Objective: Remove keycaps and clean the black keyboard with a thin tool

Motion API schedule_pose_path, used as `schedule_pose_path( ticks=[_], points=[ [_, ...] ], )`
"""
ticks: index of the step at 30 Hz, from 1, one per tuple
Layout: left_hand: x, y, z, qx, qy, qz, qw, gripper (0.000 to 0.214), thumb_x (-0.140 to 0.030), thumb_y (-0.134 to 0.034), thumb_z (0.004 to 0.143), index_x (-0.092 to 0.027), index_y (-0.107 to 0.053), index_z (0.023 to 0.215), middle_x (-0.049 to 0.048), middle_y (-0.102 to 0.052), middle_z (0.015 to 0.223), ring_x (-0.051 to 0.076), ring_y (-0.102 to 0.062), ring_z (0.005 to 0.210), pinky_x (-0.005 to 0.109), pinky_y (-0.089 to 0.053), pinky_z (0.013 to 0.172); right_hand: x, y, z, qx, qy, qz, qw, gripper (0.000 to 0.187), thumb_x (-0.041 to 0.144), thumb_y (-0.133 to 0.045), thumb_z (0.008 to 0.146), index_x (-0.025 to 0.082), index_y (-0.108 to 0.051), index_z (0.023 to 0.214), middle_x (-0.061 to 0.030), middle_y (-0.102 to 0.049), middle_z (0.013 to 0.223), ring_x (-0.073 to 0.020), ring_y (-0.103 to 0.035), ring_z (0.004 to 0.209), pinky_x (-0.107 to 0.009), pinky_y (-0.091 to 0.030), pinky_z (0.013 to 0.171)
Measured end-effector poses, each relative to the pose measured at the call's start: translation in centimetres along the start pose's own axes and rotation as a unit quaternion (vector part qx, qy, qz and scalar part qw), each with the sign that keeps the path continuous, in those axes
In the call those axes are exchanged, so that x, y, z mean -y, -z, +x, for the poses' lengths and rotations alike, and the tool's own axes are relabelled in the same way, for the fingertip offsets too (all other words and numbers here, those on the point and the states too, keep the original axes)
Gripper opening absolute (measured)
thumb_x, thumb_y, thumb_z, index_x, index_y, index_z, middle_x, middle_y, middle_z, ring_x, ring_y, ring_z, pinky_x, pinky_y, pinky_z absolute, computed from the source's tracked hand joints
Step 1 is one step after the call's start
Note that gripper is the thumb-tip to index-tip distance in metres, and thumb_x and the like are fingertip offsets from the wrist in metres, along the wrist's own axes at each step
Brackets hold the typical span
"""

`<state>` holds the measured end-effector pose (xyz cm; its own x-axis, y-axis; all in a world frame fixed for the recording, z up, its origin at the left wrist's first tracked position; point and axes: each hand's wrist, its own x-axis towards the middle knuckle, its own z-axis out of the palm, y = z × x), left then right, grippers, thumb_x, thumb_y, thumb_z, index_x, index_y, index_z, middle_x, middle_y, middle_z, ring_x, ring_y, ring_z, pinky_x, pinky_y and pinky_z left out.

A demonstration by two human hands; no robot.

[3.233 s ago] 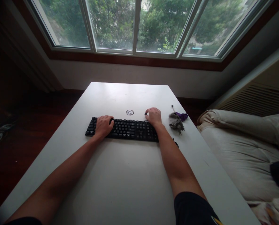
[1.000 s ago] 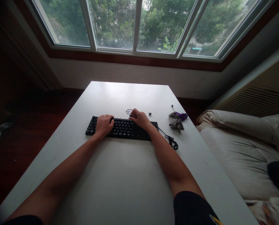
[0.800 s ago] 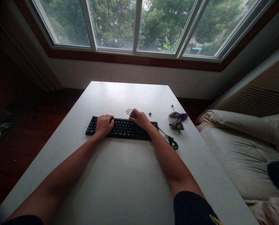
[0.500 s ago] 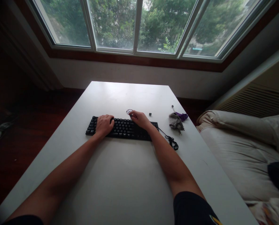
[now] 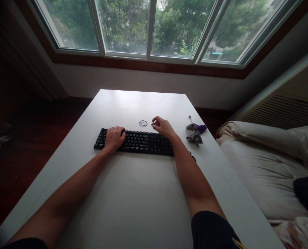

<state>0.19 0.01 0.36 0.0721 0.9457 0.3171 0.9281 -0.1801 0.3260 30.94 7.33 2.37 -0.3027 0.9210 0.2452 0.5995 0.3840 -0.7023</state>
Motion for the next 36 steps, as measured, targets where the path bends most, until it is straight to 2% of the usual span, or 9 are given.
schedule_pose_path(
  ticks=[5,10,12,17,29,33,36],
  points=[
    [0.2,-0.2,0.1,-0.006,-0.005,0.009,1.000,0.026,-0.032,-0.048,0.098,-0.025,-0.069,0.113,0.0088,-0.071,0.116,0.029,-0.057,0.114,0.046,-0.036,0.107,-0.7,1.2,0.1,0.043,-0.031,-0.020,0.998,0.028,0.038,-0.071,0.079,0.022,-0.066,0.101,-0.0012,-0.071,0.084,-0.0170,-0.062,0.075,-0.028,-0.049,0.069],
    [0.3,-0.4,0.1,-0.011,-0.007,0.008,1.000,0.026,-0.032,-0.048,0.098,-0.025,-0.069,0.112,0.0091,-0.071,0.115,0.029,-0.058,0.113,0.047,-0.036,0.107,-0.9,2.0,-0.2,0.185,-0.041,-0.056,0.980,0.019,0.031,-0.069,0.079,0.022,-0.071,0.095,-0.0031,-0.074,0.096,-0.0195,-0.066,0.087,-0.028,-0.051,0.076],
    [0.3,-0.3,0.1,-0.011,-0.007,0.007,1.000,0.026,-0.032,-0.048,0.098,-0.025,-0.069,0.112,0.0092,-0.071,0.116,0.029,-0.058,0.113,0.047,-0.036,0.107,-0.9,2.3,-0.3,0.217,-0.052,-0.066,0.972,0.019,0.029,-0.069,0.079,0.022,-0.071,0.096,-0.0032,-0.074,0.099,-0.0200,-0.067,0.089,-0.028,-0.051,0.077],
    [0.2,-0.3,0.0,-0.006,-0.003,0.002,1.000,0.026,-0.031,-0.049,0.098,-0.025,-0.070,0.113,0.0093,-0.071,0.115,0.029,-0.057,0.114,0.047,-0.036,0.107,-0.6,2.4,-0.4,0.229,-0.066,-0.070,0.969,0.023,0.029,-0.069,0.079,0.022,-0.072,0.100,-0.0040,-0.075,0.103,-0.0209,-0.067,0.091,-0.029,-0.051,0.079],
    [0.2,-0.4,0.1,-0.008,-0.004,-0.002,1.000,0.027,-0.031,-0.048,0.098,-0.025,-0.069,0.113,0.0096,-0.071,0.116,0.029,-0.057,0.114,0.047,-0.035,0.107,-0.4,1.9,-0.3,0.239,-0.047,-0.101,0.965,0.020,0.026,-0.067,0.080,0.021,-0.070,0.099,-0.0048,-0.075,0.100,-0.0217,-0.067,0.089,-0.030,-0.051,0.080],
    [0.2,-0.3,0.1,-0.009,-0.004,-0.004,1.000,0.027,-0.031,-0.048,0.098,-0.025,-0.069,0.113,0.0097,-0.070,0.115,0.029,-0.057,0.113,0.047,-0.036,0.107,-0.8,1.8,-0.3,0.246,-0.054,-0.068,0.965,0.022,0.033,-0.067,0.083,0.021,-0.071,0.102,-0.0055,-0.075,0.102,-0.0217,-0.067,0.091,-0.030,-0.051,0.082],
    [0.2,-0.3,0.1,-0.007,-0.004,-0.007,1.000,0.026,-0.031,-0.049,0.098,-0.025,-0.069,0.112,0.0097,-0.071,0.114,0.029,-0.058,0.113,0.047,-0.036,0.107,-1.4,1.7,-0.3,0.229,-0.063,-0.050,0.970,0.029,0.043,-0.063,0.088,0.021,-0.073,0.104,-0.0058,-0.075,0.100,-0.0220,-0.067,0.091,-0.031,-0.051,0.081]
  ],
)
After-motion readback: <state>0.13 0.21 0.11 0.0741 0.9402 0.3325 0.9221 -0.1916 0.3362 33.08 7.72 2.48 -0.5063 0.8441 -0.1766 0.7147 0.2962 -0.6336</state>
